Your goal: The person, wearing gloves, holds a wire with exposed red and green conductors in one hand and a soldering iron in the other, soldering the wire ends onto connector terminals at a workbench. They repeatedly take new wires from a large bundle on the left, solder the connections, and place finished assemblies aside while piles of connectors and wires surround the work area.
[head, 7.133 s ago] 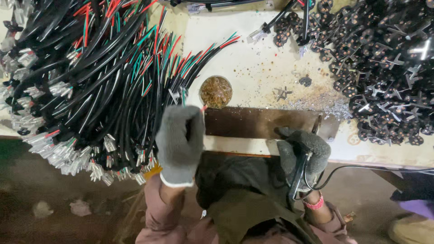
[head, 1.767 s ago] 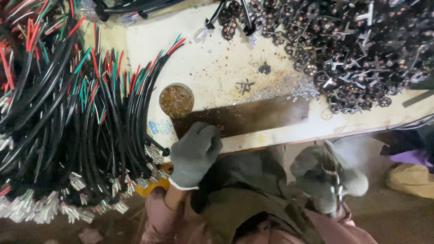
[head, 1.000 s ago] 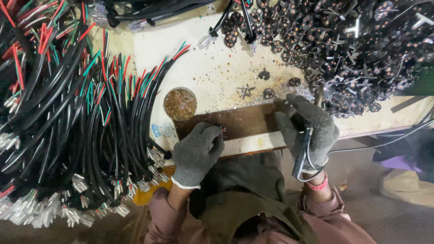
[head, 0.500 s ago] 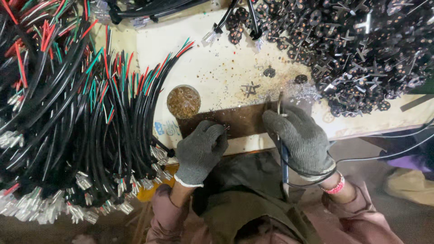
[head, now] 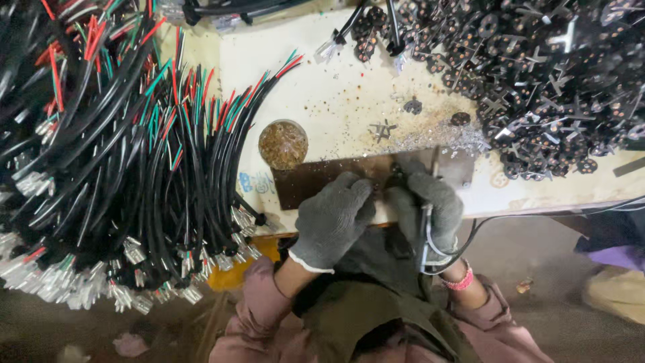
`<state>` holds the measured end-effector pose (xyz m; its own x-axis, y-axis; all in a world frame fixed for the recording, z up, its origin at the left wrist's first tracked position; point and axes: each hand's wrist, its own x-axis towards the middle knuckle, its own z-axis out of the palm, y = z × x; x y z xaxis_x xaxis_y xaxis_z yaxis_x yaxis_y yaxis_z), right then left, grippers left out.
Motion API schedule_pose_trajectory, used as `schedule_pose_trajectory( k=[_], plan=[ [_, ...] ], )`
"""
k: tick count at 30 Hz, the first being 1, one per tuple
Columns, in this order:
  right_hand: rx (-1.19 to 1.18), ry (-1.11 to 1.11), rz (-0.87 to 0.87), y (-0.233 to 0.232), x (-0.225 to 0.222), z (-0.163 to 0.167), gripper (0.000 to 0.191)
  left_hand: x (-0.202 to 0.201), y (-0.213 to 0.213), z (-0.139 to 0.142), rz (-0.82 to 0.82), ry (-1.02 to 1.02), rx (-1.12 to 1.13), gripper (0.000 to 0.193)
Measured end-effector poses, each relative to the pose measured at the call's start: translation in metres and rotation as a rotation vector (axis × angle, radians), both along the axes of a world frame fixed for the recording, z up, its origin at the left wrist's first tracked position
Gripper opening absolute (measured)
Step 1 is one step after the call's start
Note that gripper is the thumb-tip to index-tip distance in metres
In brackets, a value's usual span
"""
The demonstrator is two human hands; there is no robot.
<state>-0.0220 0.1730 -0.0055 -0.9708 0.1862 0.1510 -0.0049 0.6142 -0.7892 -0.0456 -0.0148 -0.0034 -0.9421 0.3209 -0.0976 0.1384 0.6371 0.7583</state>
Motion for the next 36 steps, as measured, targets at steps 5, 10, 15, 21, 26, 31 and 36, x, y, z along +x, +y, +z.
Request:
schedule_pose_trajectory(
  k=[5,10,15,21,26,31,36],
  plan=[
    [0.073,-0.128,0.186,0.003,-0.003,-0.004,0.034,0.018,-0.018,0.027,0.184,0.373,-0.264,0.034],
    [-0.385,0.094,0.106,-0.008,-0.001,0.005,0.038,-0.005,-0.047,0.1,-0.133,0.187,-0.321,0.049],
    [-0.203,-0.002,0.13,-0.019,0.012,0.021,0.043,-0.029,-0.035,0.143,0.151,0.53,-0.407,0.044],
    [-0.169,0.084,0.132,-0.022,-0.002,0.022,0.035,-0.027,-0.083,0.116,0.482,0.391,-0.842,0.049],
    [-0.26,0.024,0.119,-0.021,0.0,0.016,0.032,0.0,-0.133,0.093,0.474,0.298,-0.762,0.029],
    [-0.327,-0.038,0.151,-0.011,-0.002,0.015,0.031,0.034,-0.087,0.081,0.198,-0.007,-0.06,0.028],
    [-0.432,-0.559,-0.147,-0.003,0.008,0.038,0.008,0.037,-0.049,0.046,0.024,-0.632,0.608,0.031]
  ],
)
